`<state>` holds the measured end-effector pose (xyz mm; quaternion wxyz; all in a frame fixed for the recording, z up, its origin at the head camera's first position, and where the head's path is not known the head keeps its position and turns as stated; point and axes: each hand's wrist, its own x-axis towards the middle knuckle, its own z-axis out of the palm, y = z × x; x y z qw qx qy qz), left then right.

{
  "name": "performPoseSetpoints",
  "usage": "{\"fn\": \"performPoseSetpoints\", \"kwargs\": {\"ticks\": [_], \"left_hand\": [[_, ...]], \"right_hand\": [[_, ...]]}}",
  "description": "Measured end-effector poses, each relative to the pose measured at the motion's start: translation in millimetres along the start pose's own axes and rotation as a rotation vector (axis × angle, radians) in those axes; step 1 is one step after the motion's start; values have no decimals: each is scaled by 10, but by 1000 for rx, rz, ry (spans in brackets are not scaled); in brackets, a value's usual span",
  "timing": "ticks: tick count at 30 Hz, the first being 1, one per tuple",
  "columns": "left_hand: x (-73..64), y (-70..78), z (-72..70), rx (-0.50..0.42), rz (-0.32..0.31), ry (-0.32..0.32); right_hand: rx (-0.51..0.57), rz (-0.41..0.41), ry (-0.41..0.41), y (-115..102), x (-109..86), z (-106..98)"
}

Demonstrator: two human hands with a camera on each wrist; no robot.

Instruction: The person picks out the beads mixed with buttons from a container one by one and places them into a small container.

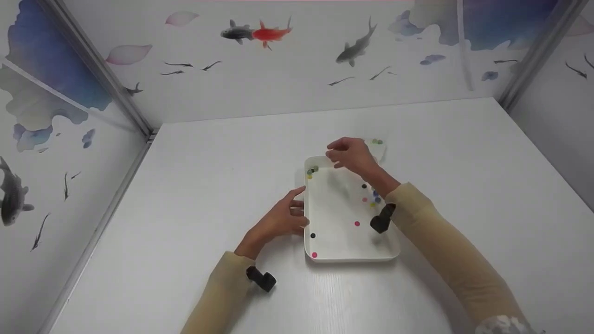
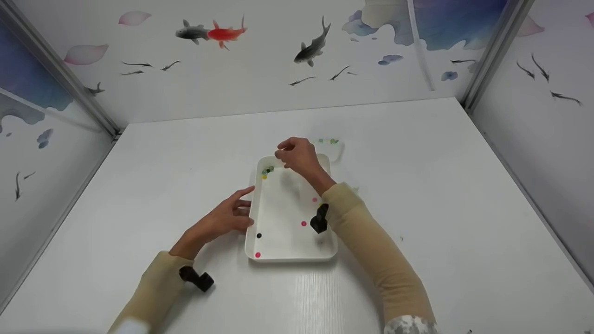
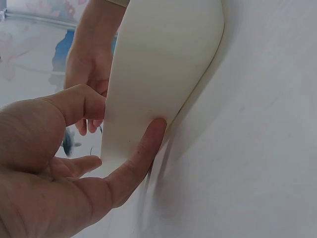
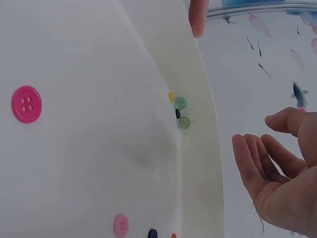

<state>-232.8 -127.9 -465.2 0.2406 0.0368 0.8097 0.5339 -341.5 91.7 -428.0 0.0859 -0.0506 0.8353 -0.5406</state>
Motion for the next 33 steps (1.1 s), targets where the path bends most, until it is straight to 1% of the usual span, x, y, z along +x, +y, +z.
{"fn": "performPoseSetpoints", "kwargs": {"ticks": [9, 16, 24, 33], "left_hand": [[-20, 13, 3, 3, -5, 0], [-10, -9, 0, 13, -11, 5], [13, -23, -9, 11, 14, -5], [25, -36, -10, 13, 12, -1]], "right_hand": [[-9, 1, -48, 8, 5, 110], [-15, -11, -64, 0, 6, 174], [-30, 11, -87, 23, 50, 236], [-68, 29, -101, 72, 91, 289]]}}
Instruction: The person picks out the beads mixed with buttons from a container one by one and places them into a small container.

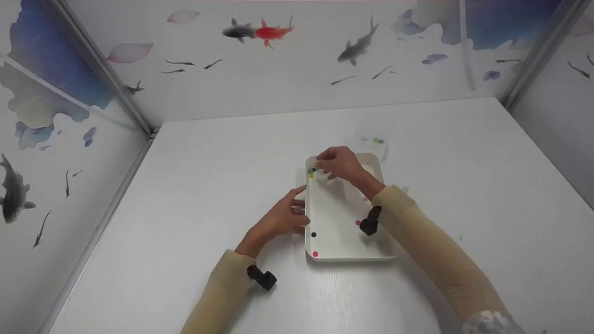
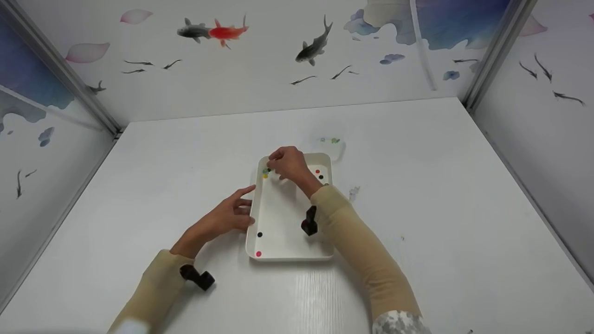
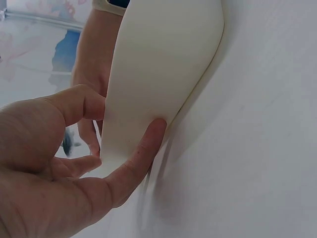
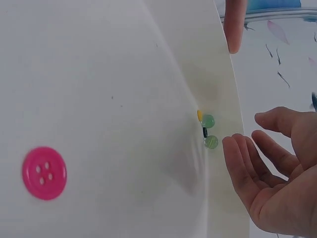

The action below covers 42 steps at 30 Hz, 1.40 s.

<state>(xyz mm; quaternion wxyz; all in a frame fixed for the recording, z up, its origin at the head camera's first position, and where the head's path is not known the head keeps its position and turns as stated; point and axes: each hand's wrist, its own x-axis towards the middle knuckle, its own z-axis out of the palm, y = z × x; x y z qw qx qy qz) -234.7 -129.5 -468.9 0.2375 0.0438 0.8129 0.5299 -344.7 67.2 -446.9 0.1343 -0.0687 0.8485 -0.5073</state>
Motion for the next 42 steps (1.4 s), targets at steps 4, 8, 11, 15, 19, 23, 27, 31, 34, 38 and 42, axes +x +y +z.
{"fn": "performPoseSetpoints", "kwargs": {"ticks": [4, 8, 11, 15, 19, 23, 27, 31, 34, 38, 42], "left_hand": [[0, 5, 1, 7, -4, 4], [2, 8, 3, 8, 3, 6], [2, 11, 4, 10, 7, 6], [1, 13, 8, 28, 1, 12], [-2, 13, 10, 32, 4, 17], [-5, 11, 8, 19, 24, 5], [-8, 5, -1, 16, 38, -2], [-10, 7, -4, 26, 39, 5], [-13, 11, 0, 38, 33, 12], [-16, 15, -1, 50, 28, 19], [-18, 22, -3, 51, 27, 18]], "right_hand": [[-16, 33, -5, -11, 27, 28], [-28, 61, -11, -22, 53, 52], [-31, 76, -16, -23, 61, 63], [-15, 91, -15, -22, 67, 83], [-10, 105, -10, -9, 87, 116], [-27, 115, -5, 21, 111, 147], [-31, 102, 10, 30, 125, 165], [-20, 102, 23, 23, 127, 178], [-4, 108, 23, 30, 133, 195], [2, 107, 29, 41, 146, 220], [-10, 101, 43, 54, 149, 233]]}}
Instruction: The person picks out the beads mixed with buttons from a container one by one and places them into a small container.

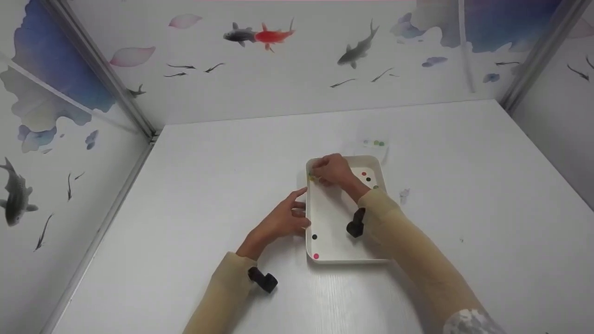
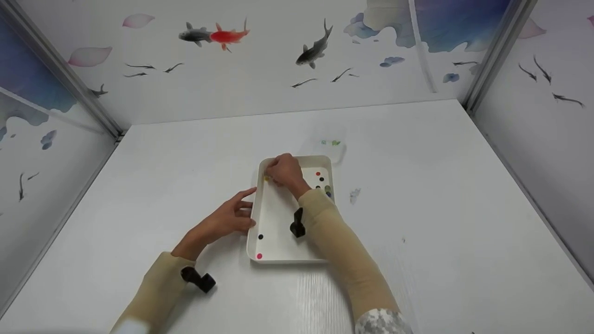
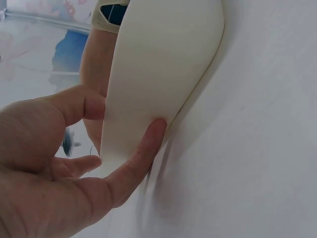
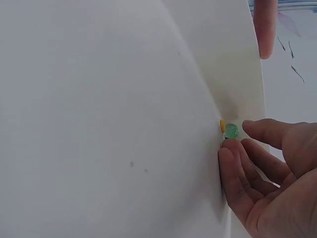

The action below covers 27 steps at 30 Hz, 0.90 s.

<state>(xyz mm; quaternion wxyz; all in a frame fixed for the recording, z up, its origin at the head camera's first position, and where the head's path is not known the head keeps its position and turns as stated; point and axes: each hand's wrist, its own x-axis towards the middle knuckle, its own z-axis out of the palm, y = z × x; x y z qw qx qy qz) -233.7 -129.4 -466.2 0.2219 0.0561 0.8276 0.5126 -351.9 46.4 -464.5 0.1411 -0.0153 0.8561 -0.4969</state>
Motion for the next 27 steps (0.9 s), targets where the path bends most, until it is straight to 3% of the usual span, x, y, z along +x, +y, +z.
{"fn": "performPoseSetpoints", "kwargs": {"ticks": [9, 18, 27], "left_hand": [[2, -12, -9, -6, 7, -4], [4, -32, 2, -78, 18, -28], [23, -51, -5, -61, 10, -22]], "right_hand": [[-12, -48, 46, 27, -9, 32], [2, -95, 79, 41, -8, 59], [-83, -120, 96, 53, 29, 62]]}}
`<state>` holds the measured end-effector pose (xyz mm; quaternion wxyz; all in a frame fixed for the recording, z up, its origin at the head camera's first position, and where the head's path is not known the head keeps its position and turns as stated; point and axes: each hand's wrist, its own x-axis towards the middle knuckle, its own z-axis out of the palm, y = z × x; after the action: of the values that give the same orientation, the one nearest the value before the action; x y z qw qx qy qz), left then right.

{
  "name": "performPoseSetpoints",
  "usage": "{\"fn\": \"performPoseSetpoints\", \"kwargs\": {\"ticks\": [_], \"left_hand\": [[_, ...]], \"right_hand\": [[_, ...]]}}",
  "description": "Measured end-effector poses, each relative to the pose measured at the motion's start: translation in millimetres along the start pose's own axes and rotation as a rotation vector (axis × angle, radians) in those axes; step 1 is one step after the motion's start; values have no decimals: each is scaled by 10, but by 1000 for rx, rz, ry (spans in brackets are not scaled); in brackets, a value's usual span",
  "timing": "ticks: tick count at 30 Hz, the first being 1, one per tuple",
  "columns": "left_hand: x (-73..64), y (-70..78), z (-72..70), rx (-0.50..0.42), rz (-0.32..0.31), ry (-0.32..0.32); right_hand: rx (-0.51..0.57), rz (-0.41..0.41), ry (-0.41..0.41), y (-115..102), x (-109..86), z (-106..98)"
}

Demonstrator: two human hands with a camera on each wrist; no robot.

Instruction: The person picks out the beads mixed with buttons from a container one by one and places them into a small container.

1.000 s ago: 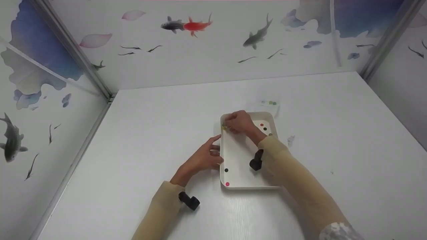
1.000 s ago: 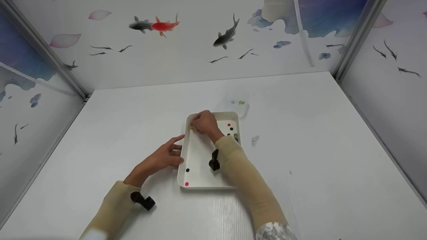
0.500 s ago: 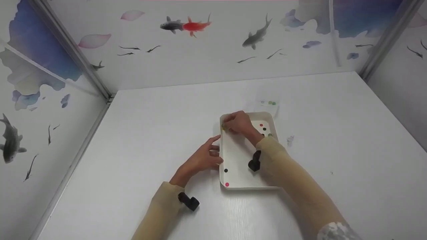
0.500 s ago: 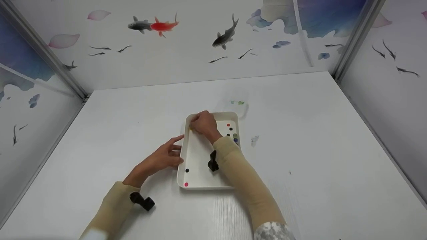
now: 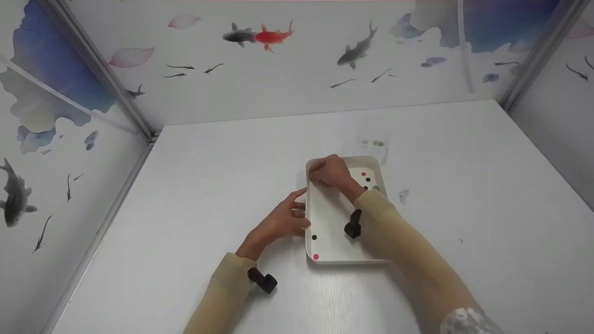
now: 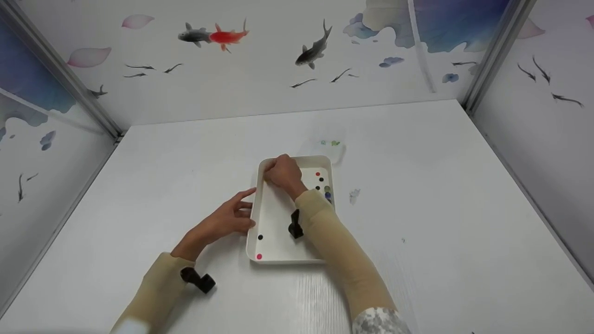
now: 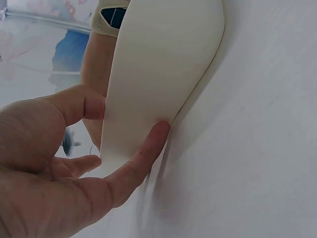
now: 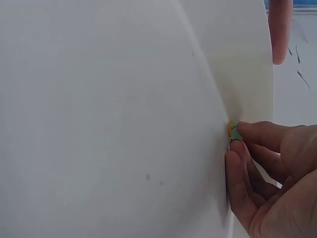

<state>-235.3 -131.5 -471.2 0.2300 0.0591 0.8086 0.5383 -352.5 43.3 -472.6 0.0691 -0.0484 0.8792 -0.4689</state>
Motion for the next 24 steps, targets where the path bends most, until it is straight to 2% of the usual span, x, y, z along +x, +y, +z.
{"fn": "performPoseSetpoints", "kwargs": {"ticks": [6, 13, 24], "left_hand": [[-9, 4, -5, -16, 1, -7], [-3, 12, -6, -19, -14, 2], [-8, 16, 2, -22, -9, -4]], "right_hand": [[-32, 1, -2, -7, -2, 3], [-2, 10, -36, -26, -1, -16], [58, 88, -115, -82, -31, -89]]}}
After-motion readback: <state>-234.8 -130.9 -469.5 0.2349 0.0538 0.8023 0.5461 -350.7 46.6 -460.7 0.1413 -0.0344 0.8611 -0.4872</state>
